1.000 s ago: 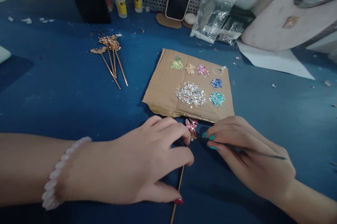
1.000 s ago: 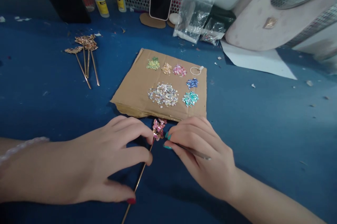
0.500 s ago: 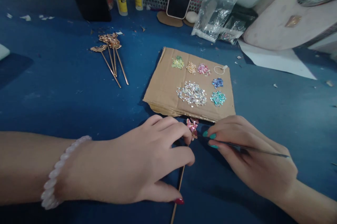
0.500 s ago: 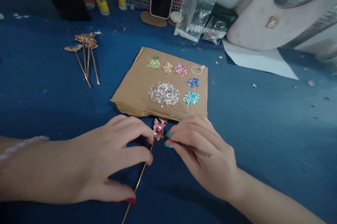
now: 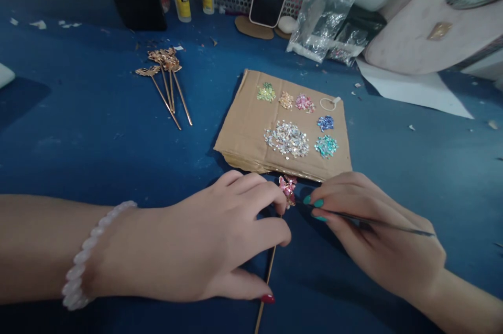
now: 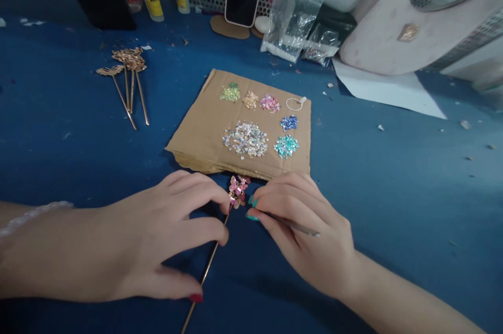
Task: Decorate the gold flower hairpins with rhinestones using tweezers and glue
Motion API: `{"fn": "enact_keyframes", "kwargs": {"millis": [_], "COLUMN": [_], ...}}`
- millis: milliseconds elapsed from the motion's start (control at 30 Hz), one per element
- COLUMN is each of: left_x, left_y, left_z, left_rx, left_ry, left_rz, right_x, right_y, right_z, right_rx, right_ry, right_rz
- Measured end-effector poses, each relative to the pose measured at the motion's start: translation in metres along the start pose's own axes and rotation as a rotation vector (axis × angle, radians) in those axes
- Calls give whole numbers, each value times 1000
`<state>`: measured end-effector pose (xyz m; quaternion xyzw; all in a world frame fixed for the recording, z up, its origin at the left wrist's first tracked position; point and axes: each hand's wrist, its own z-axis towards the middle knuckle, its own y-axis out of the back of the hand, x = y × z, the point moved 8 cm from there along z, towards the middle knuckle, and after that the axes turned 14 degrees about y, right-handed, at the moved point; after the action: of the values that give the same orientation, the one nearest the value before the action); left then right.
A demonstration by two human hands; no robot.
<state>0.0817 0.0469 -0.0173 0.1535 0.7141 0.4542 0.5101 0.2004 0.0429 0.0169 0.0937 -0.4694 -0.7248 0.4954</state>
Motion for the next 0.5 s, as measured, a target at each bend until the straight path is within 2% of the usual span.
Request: {"fn": "enact_keyframes", "kwargs": {"millis": [500], "left_x": [-1], "left_y": [1], "left_z": [-1], "left_rx": [-17], "left_ry": [-15], "left_rz": [18], "right_x": [2], "right_y": [1], "right_z": [1], "right_rx": [-17], "right_ry": [5], "right_rz": [12]}}
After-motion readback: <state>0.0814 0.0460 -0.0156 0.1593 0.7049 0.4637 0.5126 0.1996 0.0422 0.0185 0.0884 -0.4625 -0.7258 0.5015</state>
